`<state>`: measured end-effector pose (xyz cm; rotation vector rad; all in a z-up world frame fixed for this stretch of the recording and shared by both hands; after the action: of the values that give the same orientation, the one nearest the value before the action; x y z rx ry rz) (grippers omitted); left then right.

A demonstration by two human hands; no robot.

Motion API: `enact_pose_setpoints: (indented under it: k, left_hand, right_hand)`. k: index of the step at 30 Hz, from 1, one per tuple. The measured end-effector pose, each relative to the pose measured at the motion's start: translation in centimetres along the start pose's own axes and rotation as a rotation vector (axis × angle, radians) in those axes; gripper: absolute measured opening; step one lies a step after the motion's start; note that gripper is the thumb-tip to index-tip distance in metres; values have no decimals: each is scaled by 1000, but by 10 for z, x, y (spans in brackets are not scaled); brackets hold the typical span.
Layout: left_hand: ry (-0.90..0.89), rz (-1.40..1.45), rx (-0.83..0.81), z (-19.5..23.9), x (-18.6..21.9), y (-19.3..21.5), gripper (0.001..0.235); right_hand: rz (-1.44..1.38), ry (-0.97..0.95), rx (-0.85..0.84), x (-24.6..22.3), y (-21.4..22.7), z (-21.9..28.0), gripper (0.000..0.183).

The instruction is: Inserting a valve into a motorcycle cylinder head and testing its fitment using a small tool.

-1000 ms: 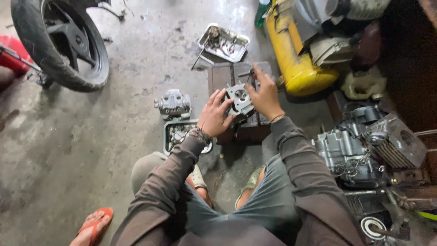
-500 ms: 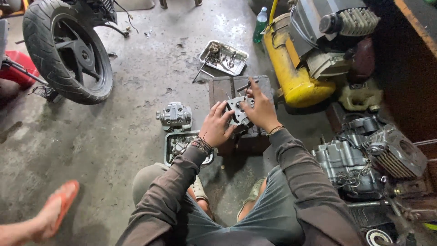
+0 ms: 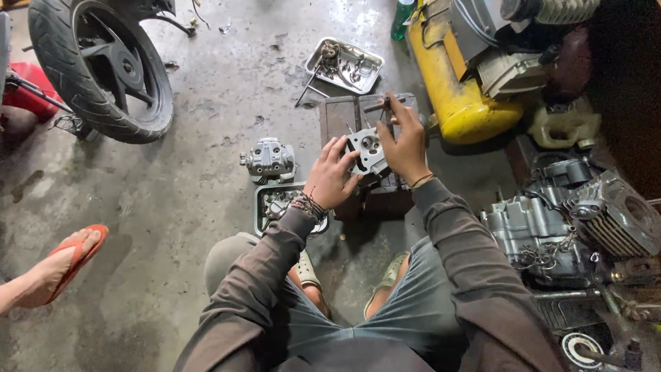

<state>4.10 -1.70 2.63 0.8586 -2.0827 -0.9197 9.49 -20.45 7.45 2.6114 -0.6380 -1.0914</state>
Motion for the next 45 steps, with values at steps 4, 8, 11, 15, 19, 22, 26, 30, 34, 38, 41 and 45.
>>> enact_pose_setpoints:
  k: [4,8,11,15,19,22,26,30,34,38,41,45]
  left_hand:
    - [8,3,-10,1,0,1,52]
    - [27,41,-94,0,1,3,52]
    - [37,80,-165,-1,3,4,51]
    - [47,82,-202,-1,3,2,52]
    - [49,61,-181,-2,7,8,50]
    - [38,51,-168,-2,8,10,50]
    - [57,58,-193,-2,7,11,50]
    - [60,43,-212,-2,7,9,50]
    - [33,57,-161,-1,7,10,50]
    - [2,69,-77,-2,6,7,50]
    - [7,35,-31,2,4,5,52]
    - [11,22,-25,1,2,4,52]
  right_hand:
    - [-76,-12,-23,-20,6,-11,62]
    - [-229,-5,16,-63,26,-24,63]
    - [-307,-19,114,-71,46,-24,57]
    - [-416,-85,324,-49,69,-13,45]
    - [-446,-147,366,-29,80,-8,43]
    - [-403,-139,331,-31,79,-9,41]
    - [-353,-90,263,-50,73,-11,35]
    - [-301,-78,166,-65,69,-13,37]
    - [-291,-133,125,-52,60,-8,39]
    - [-292,-96,144,-44,51,-9,42]
    - [-261,-122,108,-39,42,-4,47]
    - [-147,-170,-60,-37,32,-2,37]
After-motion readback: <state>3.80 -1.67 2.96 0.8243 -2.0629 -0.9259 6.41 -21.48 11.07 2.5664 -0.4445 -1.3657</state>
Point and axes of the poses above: each hand's wrist, its own z-axis away from the middle knuckle, its own y-axis out of the back of the hand, x = y × z, the point moved 5 cm from there along -z, towards the middle knuckle, and after that the axes turned 2 degrees about y, right-handed, at the moved point
